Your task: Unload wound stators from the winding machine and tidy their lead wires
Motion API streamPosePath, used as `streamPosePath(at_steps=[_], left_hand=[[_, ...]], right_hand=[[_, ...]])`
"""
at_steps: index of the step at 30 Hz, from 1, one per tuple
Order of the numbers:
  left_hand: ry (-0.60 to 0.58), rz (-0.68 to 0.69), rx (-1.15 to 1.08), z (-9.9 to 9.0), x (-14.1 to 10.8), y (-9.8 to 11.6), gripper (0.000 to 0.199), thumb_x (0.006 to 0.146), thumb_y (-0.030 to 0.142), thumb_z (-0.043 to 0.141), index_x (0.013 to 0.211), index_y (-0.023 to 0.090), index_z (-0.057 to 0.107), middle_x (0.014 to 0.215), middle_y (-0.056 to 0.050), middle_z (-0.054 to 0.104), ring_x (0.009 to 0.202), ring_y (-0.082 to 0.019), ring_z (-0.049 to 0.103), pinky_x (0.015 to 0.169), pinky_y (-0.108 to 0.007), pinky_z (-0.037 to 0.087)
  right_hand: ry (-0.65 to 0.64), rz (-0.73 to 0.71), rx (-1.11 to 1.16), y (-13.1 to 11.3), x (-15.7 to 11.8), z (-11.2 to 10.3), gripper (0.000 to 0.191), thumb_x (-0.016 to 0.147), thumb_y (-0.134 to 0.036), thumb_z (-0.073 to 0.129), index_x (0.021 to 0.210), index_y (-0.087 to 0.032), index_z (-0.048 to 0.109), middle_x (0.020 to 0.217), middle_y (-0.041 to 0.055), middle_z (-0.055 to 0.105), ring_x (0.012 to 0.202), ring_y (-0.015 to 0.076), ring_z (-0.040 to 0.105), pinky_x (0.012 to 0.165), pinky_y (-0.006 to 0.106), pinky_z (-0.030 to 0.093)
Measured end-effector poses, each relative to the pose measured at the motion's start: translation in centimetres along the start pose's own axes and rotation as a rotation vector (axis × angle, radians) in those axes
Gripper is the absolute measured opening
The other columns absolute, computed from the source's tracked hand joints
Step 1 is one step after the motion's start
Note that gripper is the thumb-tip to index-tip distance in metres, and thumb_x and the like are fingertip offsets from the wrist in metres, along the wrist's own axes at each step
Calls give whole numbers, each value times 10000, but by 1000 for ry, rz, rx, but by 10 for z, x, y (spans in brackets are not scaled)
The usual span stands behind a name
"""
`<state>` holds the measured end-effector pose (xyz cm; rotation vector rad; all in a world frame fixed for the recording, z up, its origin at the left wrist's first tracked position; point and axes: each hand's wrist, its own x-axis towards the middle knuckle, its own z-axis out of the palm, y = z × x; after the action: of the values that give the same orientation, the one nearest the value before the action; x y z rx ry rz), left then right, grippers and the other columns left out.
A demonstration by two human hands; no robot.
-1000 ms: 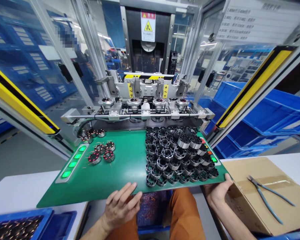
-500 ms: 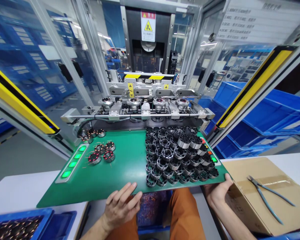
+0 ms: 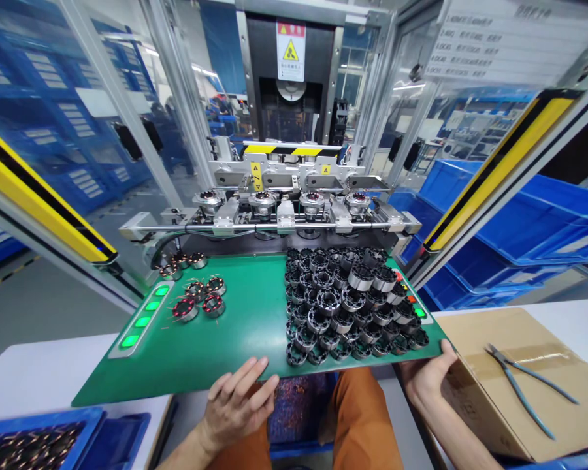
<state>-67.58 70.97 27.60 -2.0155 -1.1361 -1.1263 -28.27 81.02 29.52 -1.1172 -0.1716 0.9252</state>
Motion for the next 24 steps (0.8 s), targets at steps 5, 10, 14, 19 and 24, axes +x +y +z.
streamPosePath(at_steps=[5,10,14,19,24], left_hand=[[2,-1,-1,0,-1,0,259,930,269,847,1173,333,782,1286,2,823,1301,-151,703,1344,-360,327],[-1,3,11,-1,-1,0,253,930,279,850,1164,343,779,1281,8,825,1222,-161,721,1349,-374,324],[-7,0,1,-1,0,0,247,939,282,851,1170,332,779,1257,-1,829,1223,-161,717,1365,-367,303],[1,7,-8,-1,1,0,226,951,277,840,1164,309,772,1232,-11,833,1241,-150,709,1377,-350,282],[10,8,-3,0,2,0,232,944,267,843,1161,302,768,1226,-14,836,1239,-152,709,1372,-347,289]], right_hand=[[20,6,24,-2,-2,2,737,827,-701,693,1402,-245,765,1266,43,832,966,236,729,756,354,649],[22,14,26,-3,-4,5,718,822,-700,686,1373,-248,779,1271,38,830,998,240,725,740,345,635],[13,0,1,-3,-4,5,725,800,-726,686,1340,-249,779,1251,45,832,1068,262,732,829,379,666],[-22,11,-5,-3,-2,3,759,782,-758,697,1336,-243,768,1258,60,830,1172,304,743,960,458,687],[-12,13,13,0,1,0,744,803,-729,702,1369,-250,764,1257,53,835,1117,286,755,900,423,693]])
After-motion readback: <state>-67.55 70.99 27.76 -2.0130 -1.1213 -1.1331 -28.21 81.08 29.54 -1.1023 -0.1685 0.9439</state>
